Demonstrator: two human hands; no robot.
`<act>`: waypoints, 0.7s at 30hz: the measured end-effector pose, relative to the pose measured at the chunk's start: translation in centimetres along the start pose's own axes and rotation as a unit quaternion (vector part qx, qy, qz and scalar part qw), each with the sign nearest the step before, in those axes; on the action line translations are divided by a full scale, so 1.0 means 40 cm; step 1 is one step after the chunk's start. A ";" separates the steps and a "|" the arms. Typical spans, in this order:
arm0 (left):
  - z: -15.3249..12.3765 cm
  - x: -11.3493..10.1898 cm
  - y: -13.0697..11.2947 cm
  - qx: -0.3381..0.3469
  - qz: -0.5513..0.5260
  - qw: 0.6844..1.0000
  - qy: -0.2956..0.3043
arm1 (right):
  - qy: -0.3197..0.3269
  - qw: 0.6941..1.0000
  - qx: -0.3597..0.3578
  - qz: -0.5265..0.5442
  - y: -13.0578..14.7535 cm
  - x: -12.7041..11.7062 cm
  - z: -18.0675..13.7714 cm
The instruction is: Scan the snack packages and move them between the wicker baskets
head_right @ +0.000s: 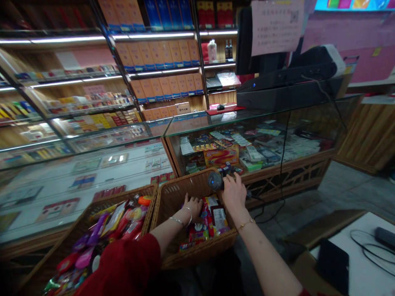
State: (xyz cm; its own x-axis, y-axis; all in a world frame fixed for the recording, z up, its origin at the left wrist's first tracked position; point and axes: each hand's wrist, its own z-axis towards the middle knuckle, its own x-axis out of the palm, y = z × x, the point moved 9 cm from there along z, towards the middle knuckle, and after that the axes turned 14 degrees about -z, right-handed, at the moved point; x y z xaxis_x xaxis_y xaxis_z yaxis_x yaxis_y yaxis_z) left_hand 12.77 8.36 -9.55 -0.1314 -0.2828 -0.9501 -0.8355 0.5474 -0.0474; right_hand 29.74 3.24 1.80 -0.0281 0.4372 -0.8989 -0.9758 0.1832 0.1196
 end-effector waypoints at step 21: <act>-0.158 -0.291 0.122 0.042 -0.136 0.980 -0.139 | -0.024 1.000 0.007 -0.007 -0.011 0.006 -0.010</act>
State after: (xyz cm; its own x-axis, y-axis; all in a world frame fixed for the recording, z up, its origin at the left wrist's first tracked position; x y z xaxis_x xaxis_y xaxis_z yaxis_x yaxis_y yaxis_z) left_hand 6.84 9.36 3.22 0.2497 -0.2088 -0.9455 -0.7713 0.5475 -0.3246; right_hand 30.06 2.92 1.37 -0.0039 0.4759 -0.8795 -0.9726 0.2025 0.1139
